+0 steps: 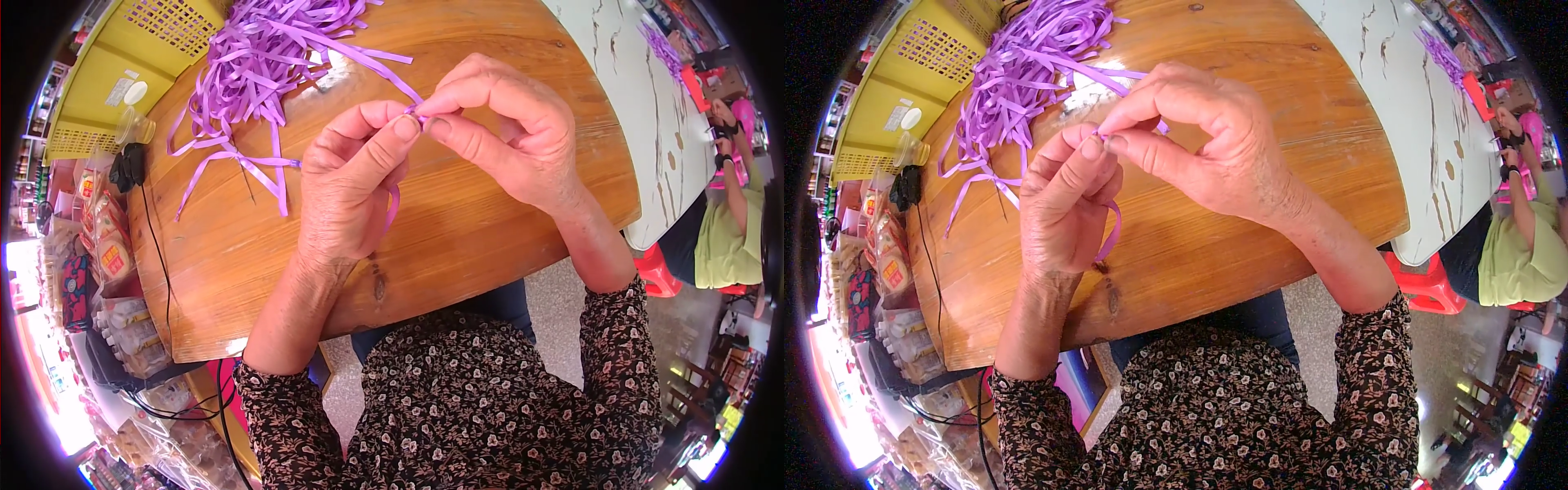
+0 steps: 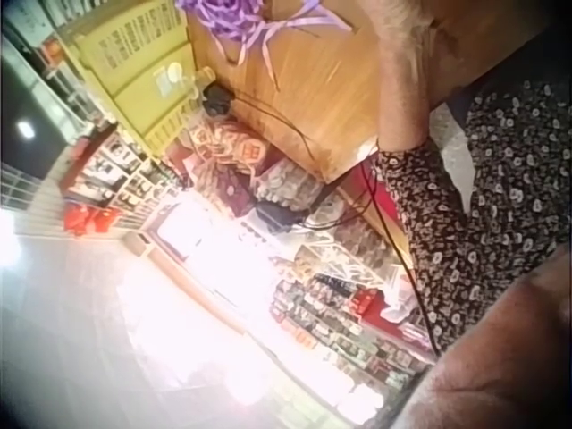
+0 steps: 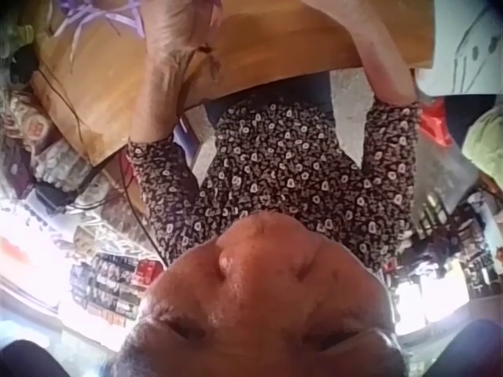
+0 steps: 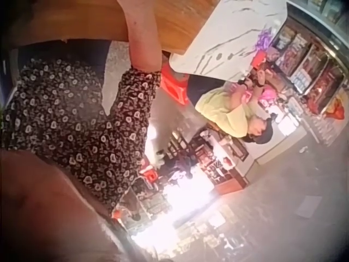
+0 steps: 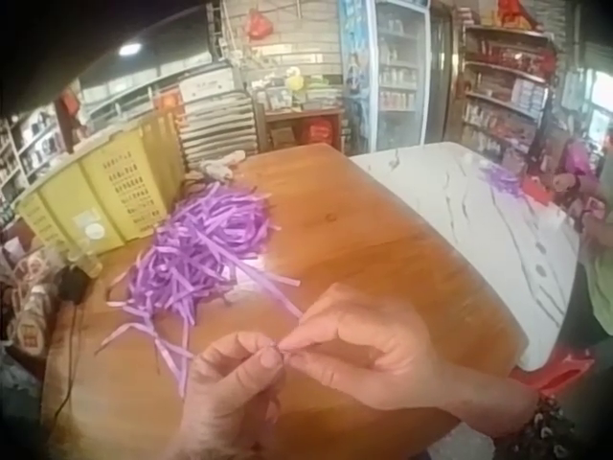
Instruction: The person ties knots in purple ribbons by hand, working through them one at a time from a pile on a wooden table. They fold and loop the ends of the ribbons to form small knots, pulling the ends to tighten them before setting the pieces aside.
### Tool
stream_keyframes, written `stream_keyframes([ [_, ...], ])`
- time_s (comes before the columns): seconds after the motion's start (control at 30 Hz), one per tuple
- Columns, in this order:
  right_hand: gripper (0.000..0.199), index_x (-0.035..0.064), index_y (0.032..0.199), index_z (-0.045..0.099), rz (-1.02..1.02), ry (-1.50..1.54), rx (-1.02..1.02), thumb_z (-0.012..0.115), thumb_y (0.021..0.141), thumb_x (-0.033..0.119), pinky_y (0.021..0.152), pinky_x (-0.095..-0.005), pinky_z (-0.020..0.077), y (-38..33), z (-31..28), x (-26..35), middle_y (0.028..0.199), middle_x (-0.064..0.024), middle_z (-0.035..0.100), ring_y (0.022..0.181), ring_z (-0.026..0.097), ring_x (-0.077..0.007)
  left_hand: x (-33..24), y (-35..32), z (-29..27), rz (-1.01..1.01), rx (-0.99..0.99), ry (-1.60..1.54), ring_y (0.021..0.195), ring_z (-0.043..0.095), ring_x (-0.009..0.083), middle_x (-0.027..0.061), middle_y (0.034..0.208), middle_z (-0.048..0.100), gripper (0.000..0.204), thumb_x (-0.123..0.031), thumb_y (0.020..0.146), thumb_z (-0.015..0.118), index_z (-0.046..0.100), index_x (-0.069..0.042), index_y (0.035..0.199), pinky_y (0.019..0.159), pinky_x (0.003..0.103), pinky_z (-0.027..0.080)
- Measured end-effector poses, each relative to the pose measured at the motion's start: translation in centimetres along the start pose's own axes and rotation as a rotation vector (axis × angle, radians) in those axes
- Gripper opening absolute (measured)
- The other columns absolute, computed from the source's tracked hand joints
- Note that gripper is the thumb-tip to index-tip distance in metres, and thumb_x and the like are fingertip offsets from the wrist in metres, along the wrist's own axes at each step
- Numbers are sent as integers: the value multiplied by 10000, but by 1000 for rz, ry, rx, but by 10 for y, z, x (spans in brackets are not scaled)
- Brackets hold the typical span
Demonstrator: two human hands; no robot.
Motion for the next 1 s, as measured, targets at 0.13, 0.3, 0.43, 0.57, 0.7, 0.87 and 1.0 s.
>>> stream_keyframes([
  [0.13,118,-18,843,605,60,26,-21,619,751,-91,666,-258,437,-3,0,-6,812,-73,592,751,553,-149,1,0,-5,-25,-25,89,563,383,4,-42,757,589,115,-45,817,651,636,-27,929,473,155,260],
  [0.3,112,-16,836,594,85,59,-39,599,758,-98,673,-252,430,-8,-2,-13,806,-69,585,746,547,-144,1,-1,-3,-42,-43,145,541,367,0,-51,738,583,123,-45,808,659,641,-28,929,456,160,249],
  [0.43,104,-16,832,591,126,117,-53,594,764,-94,680,-250,428,-11,-6,-21,812,-68,584,756,545,-144,-7,-3,9,32,-63,280,561,408,-9,-42,763,599,154,-11,795,660,634,-21,946,458,153,267],
  [0.57,100,-18,834,587,151,105,-24,592,768,-93,692,-251,426,-11,-1,-18,820,-67,582,765,539,-143,-1,-4,-2,-56,-12,194,653,492,3,-22,805,620,175,23,791,650,627,-13,960,521,142,346],
  [0.7,81,-18,831,583,179,131,-31,584,783,-82,693,-247,421,-12,-3,-21,816,-59,576,769,531,-134,-6,-8,6,0,-60,251,746,538,29,6,857,638,178,32,798,637,634,-12,971,625,146,409],
  [0.87,68,-19,831,581,187,155,-40,582,792,-74,690,-244,417,-13,-4,-22,812,-53,570,765,523,-128,-7,-9,2,3,-79,285,756,535,26,21,893,646,168,21,811,630,644,-14,975,638,148,412],
  [1.0,69,-17,837,581,197,181,-40,580,796,-72,679,-238,411,-14,-4,-22,813,-51,567,757,514,-121,-10,-11,5,21,-83,342,750,529,22,11,877,645,144,7,816,632,651,-7,958,639,147,410],
])
Point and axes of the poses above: each hand's wrist, its own y-axis towards the middle knuckle, its own z-axis out of the palm, x = y × z, the point moved 9 cm from there along y, towards the middle knuckle
